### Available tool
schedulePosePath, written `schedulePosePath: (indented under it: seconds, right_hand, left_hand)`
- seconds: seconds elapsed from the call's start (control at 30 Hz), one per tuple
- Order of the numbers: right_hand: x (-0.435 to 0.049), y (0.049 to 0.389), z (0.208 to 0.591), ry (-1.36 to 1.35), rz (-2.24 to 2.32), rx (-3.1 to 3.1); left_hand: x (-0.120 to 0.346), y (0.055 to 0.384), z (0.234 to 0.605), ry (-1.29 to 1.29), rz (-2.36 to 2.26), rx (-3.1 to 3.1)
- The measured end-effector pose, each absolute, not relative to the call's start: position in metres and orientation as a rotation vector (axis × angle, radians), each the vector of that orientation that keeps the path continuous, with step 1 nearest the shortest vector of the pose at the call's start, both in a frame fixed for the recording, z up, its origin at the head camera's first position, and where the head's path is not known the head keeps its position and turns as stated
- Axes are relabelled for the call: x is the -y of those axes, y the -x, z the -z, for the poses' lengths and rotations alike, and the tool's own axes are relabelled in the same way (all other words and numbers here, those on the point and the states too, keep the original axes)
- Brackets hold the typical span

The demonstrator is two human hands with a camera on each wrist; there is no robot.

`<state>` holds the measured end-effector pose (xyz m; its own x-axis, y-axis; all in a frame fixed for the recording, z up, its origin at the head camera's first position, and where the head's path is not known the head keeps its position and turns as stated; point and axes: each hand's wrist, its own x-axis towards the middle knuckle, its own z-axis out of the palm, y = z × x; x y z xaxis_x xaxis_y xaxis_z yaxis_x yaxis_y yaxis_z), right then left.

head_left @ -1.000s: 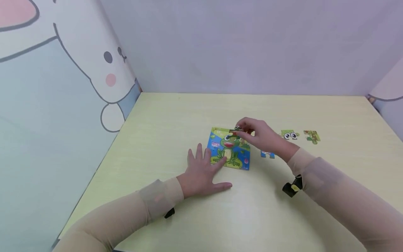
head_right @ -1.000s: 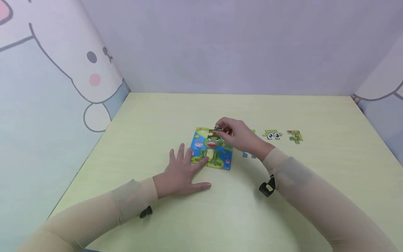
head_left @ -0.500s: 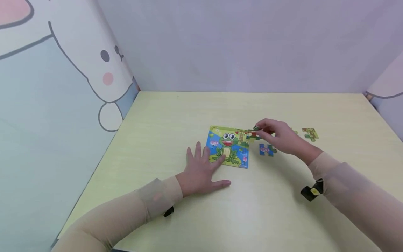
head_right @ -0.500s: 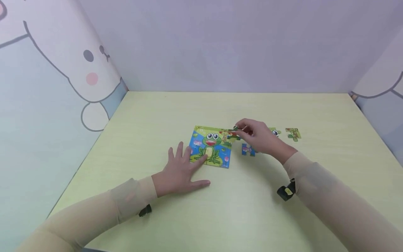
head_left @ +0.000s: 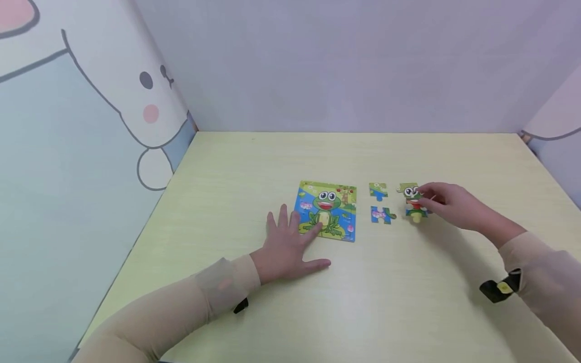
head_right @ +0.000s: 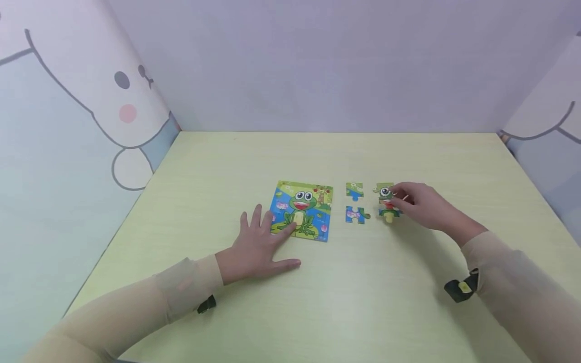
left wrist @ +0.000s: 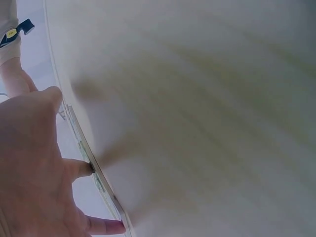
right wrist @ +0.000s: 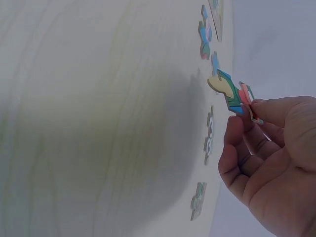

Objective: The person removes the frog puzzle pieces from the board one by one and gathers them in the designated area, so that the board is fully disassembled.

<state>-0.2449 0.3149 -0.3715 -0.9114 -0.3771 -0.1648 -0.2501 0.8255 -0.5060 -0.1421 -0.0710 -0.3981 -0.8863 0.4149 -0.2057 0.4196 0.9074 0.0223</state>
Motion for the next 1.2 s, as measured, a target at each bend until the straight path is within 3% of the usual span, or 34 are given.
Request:
schedulePosePath:
  seconds: [0.53,1.2]
  right_hand:
    - [-0.324,0.249,0.387,0.406,0.582,-2.803]
    - [-0.218,0.252,0.374,0.741,0.631,-2.751]
  left_hand:
    - [0.071,0.142,0.402,-0.618,0.016,-2.862]
    - [0.069,0.14,0.402,-0.599,0.035,-2.877]
